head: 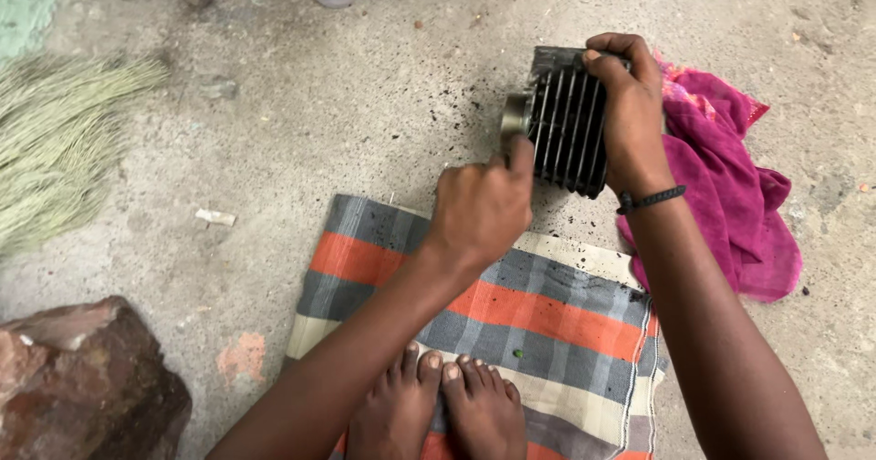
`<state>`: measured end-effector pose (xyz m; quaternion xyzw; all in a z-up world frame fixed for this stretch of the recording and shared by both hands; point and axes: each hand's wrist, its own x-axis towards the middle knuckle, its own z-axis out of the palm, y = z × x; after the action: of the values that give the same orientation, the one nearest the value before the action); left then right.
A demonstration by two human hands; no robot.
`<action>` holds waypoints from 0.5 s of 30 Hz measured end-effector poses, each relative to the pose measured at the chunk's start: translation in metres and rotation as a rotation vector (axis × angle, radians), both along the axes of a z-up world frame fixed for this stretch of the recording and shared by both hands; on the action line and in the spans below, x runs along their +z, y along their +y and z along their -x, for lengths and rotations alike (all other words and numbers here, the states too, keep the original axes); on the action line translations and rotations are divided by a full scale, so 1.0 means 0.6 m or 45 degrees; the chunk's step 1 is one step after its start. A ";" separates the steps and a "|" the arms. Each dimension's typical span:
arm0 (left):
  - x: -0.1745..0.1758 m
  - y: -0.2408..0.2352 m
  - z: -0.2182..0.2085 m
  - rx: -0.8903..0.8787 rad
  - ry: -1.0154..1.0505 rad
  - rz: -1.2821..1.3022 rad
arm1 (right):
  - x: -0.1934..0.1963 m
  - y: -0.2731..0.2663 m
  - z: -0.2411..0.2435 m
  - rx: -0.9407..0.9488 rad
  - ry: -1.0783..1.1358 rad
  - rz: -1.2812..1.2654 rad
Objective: The person scrubs a metal engine cylinder head with a wire brush, removing grime and debris. They rotate the part to clean different sides and the cooling fins, then wipe it with a cloth.
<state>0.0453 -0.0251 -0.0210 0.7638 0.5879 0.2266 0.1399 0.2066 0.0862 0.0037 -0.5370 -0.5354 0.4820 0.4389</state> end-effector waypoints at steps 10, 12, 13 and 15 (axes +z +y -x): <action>0.028 -0.017 -0.028 0.109 0.134 -0.126 | -0.004 0.004 0.009 -0.012 0.000 -0.051; 0.029 -0.023 -0.025 -0.013 0.174 0.156 | -0.002 0.001 0.006 -0.007 0.031 -0.047; 0.028 -0.023 -0.021 0.027 0.103 0.176 | -0.001 -0.001 0.005 -0.009 0.050 -0.036; 0.024 -0.027 -0.013 0.104 -0.047 0.222 | -0.003 -0.003 0.003 -0.033 0.015 -0.042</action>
<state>0.0531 -0.0416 -0.0068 0.7198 0.6334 0.1942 0.2072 0.2046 0.0845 0.0019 -0.5336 -0.5337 0.4707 0.4570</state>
